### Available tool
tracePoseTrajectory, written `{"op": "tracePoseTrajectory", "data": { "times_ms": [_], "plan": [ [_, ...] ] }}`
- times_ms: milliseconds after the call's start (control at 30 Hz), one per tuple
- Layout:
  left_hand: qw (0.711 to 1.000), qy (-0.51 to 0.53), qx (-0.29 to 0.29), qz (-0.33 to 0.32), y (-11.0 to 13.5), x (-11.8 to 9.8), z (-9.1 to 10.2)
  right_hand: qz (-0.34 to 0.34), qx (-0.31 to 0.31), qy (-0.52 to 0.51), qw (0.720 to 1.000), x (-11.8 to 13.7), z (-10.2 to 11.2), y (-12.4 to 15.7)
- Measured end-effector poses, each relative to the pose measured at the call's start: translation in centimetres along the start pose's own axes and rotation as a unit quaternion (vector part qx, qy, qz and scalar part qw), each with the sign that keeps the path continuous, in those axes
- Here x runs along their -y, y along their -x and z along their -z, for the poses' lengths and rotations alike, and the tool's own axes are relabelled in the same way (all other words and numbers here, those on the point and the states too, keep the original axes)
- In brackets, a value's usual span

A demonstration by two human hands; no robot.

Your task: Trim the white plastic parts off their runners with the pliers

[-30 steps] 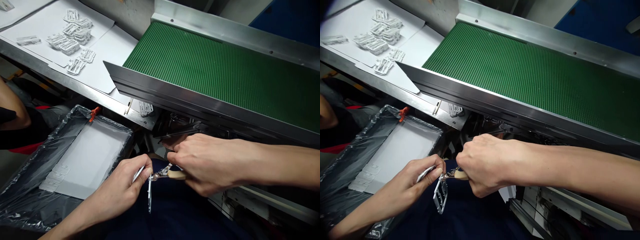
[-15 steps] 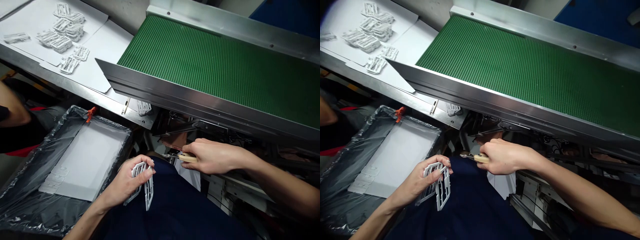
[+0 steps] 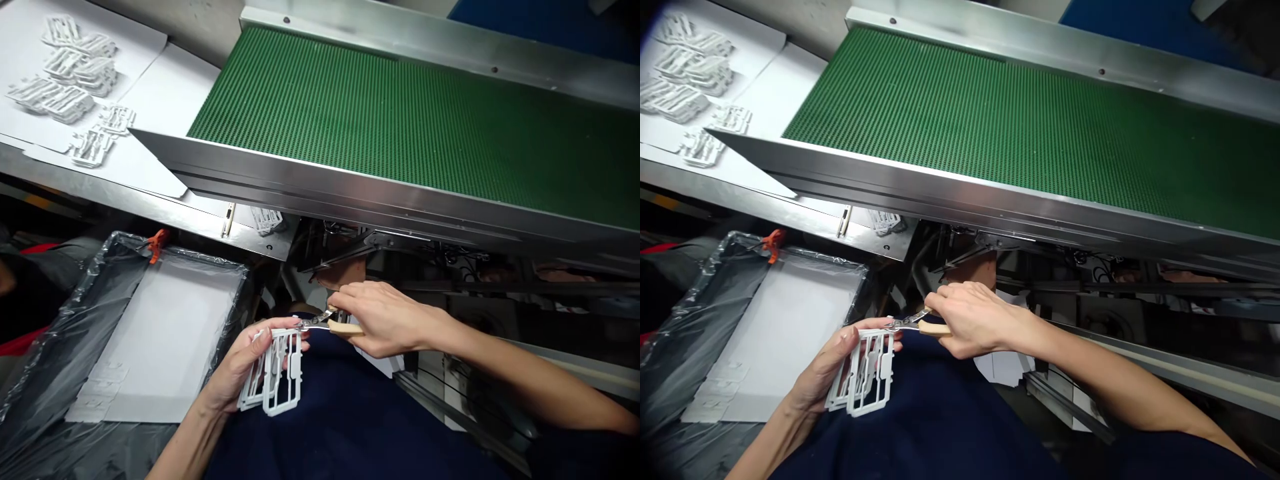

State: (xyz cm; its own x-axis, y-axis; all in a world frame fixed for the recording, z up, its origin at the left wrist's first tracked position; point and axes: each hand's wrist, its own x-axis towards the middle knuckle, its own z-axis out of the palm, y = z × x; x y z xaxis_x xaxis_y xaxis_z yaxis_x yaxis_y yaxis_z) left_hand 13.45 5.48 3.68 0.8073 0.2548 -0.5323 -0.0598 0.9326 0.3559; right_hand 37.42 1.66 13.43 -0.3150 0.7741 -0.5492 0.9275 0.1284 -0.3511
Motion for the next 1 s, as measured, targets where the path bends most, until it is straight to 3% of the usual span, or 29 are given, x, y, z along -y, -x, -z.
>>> {"op": "tracePoseTrajectory", "data": {
  "times_ms": [300,500,767,1000],
  "plan": [
    [0.999,-0.013,0.035,0.002,-0.1,-0.2,-0.3,0.036,0.003,0.004,0.999,-0.1,0.2,-0.2],
    [1.000,-0.007,0.024,0.004,0.0,-0.6,-0.7,0.044,-0.003,0.007,0.999,-0.2,0.3,-0.3],
    [0.999,-0.004,0.049,0.000,-0.2,-0.6,0.1,0.053,0.007,0.011,0.998,-0.2,0.6,-0.7],
    [0.998,0.007,0.059,-0.009,-0.1,-0.4,0.3,0.030,0.002,-0.063,0.998,-0.2,0.2,-1.1]
  ]
}}
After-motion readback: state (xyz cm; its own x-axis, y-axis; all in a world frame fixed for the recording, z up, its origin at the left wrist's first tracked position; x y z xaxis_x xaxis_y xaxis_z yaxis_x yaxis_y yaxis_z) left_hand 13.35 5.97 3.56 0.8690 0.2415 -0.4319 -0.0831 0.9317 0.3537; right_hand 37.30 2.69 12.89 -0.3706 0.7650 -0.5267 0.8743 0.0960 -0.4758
